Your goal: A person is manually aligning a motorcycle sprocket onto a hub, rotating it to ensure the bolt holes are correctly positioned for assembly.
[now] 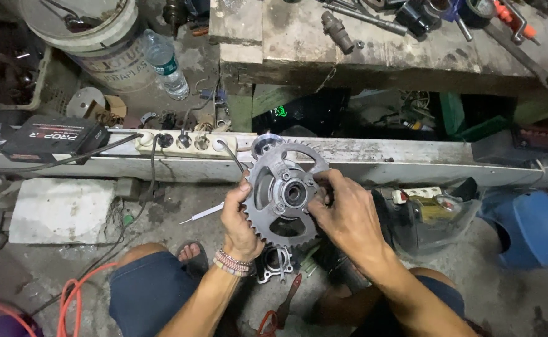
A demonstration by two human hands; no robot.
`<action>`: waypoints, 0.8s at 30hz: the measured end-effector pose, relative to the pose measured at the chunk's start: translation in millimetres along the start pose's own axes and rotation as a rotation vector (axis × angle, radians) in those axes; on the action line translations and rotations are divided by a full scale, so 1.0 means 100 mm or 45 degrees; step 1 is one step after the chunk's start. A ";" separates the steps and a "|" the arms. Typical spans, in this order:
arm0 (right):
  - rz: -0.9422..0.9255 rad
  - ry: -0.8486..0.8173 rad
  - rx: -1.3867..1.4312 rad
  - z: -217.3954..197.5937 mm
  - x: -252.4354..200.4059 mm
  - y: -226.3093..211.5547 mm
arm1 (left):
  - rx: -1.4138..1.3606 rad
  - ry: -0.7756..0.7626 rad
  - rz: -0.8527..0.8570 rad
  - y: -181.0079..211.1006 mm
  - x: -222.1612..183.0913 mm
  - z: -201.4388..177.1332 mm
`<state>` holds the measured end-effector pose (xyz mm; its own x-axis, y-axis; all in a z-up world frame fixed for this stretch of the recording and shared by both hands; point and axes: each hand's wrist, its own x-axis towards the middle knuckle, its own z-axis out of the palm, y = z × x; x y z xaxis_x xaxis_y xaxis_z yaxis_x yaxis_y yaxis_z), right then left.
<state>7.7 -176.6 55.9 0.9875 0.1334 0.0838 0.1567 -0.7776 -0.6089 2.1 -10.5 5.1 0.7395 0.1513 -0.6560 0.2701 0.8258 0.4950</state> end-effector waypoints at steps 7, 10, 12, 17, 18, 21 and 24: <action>-0.057 -0.021 0.055 -0.07 -0.01 -0.09 | -0.011 -0.018 0.008 -0.01 0.02 -0.03; -0.148 -0.007 0.025 -0.13 0.02 -0.14 | -0.007 -0.010 0.012 -0.06 0.14 -0.12; 0.188 -0.122 0.132 -0.17 0.03 -0.17 | 0.017 -0.034 0.029 -0.05 0.19 -0.16; 0.312 -0.175 0.236 -0.14 0.05 -0.14 | 0.018 -0.028 0.012 -0.02 0.03 -0.01; 0.301 -0.176 0.276 -0.11 0.07 -0.11 | 0.016 -0.029 0.013 -0.02 0.01 0.00; 0.291 -0.210 0.324 -0.15 0.12 -0.11 | 0.025 -0.018 0.028 -0.03 0.08 -0.04; 0.239 -0.246 0.353 -0.16 0.14 0.02 | 0.085 -0.008 0.012 0.08 -0.08 0.13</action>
<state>21.7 -186.7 68.5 0.9733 0.1381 -0.1836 -0.0632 -0.6075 -0.7918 6.0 -12.3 21.9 0.7458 0.1552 -0.6478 0.3039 0.7861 0.5382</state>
